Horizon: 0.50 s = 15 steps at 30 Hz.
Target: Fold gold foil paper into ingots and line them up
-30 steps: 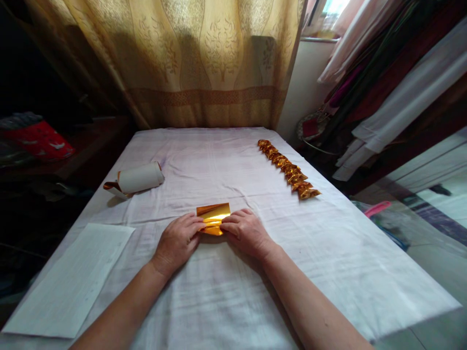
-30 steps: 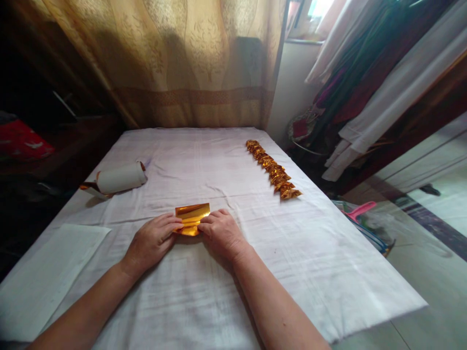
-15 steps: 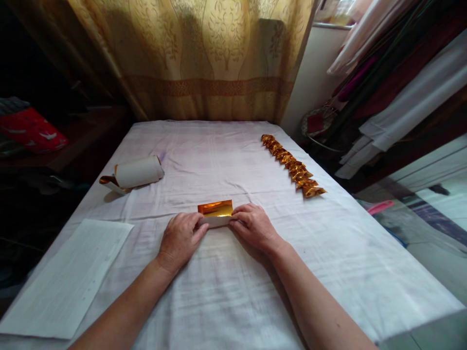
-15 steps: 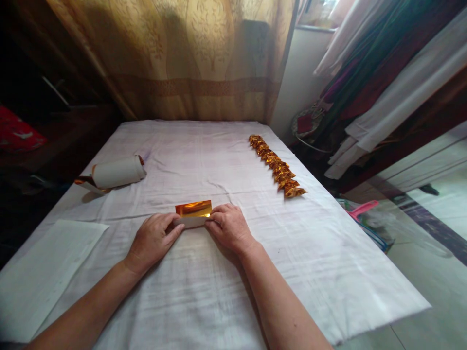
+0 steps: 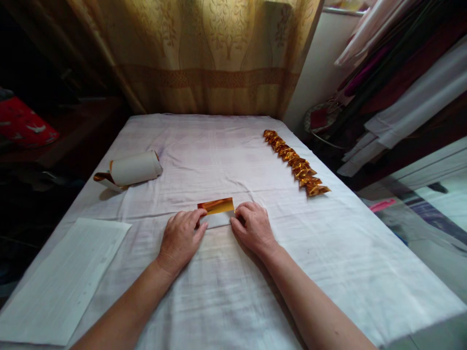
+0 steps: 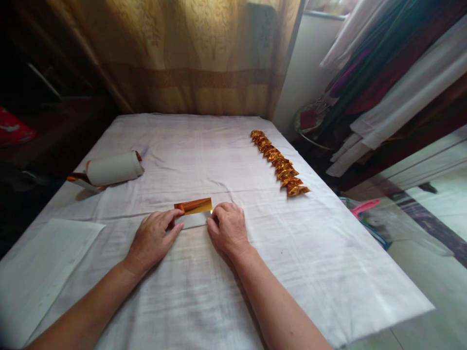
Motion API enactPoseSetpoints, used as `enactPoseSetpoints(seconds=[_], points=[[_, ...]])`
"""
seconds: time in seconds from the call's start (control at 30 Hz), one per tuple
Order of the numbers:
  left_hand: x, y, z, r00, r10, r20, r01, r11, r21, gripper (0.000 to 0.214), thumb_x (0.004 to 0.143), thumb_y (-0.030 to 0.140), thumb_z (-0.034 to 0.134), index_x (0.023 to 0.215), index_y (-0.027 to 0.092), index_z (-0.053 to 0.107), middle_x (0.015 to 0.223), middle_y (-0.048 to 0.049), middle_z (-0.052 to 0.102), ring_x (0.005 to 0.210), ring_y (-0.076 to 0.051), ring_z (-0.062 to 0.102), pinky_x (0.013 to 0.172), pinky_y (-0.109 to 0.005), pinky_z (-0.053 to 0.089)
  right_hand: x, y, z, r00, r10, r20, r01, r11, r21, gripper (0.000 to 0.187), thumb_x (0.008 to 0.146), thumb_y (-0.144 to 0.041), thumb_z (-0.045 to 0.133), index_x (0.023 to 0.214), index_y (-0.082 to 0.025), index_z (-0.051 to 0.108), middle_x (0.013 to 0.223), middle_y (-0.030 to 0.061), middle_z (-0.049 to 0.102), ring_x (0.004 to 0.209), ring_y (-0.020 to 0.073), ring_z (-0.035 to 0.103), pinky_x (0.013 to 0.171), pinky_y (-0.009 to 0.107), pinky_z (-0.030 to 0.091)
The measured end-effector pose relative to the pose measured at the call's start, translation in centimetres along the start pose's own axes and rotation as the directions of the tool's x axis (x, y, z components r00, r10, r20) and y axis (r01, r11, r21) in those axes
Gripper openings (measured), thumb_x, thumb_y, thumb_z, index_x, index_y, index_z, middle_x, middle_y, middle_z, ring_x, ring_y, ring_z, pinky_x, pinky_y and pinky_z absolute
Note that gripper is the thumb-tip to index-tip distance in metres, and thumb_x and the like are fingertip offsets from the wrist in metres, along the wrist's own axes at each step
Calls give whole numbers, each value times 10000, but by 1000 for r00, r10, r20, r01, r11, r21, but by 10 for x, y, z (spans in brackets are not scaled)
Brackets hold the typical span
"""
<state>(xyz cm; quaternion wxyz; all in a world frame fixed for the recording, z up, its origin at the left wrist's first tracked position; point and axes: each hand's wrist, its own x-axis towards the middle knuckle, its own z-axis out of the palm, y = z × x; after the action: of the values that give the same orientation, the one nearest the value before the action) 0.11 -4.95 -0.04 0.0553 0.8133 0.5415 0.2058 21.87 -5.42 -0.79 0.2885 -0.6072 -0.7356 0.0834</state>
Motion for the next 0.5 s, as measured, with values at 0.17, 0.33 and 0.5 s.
enactPoseSetpoints(seconds=[0.17,0.33,0.5], points=[[-3,0,3,995,63,-78,-61,998,26,169,903,234,588,1041,249,684,1014,-49,643,919,-222,597,809,-362,472,-2,1,4,999,11,-38,-12,1000,-21,198,806,-217,601,1003,-202,609,983,70,672,965,239,581,838,357,378],[-9,6,2,957,253,-144,-235,963,129,170,911,180,584,969,267,718,1092,-55,664,1011,-237,569,845,-379,451,-3,2,4,1000,-23,-8,23,1000,4,89,840,-206,593,903,-235,649,1030,46,668,997,218,581,872,354,367],[-13,21,-5,948,319,-15,-314,938,144,210,931,181,557,1091,227,685,1010,-51,710,948,-225,597,853,-396,432,-3,-4,2,1000,-20,-10,20,1000,-18,70,844,-195,593,845,-232,653,1007,46,664,967,210,574,859,351,363]])
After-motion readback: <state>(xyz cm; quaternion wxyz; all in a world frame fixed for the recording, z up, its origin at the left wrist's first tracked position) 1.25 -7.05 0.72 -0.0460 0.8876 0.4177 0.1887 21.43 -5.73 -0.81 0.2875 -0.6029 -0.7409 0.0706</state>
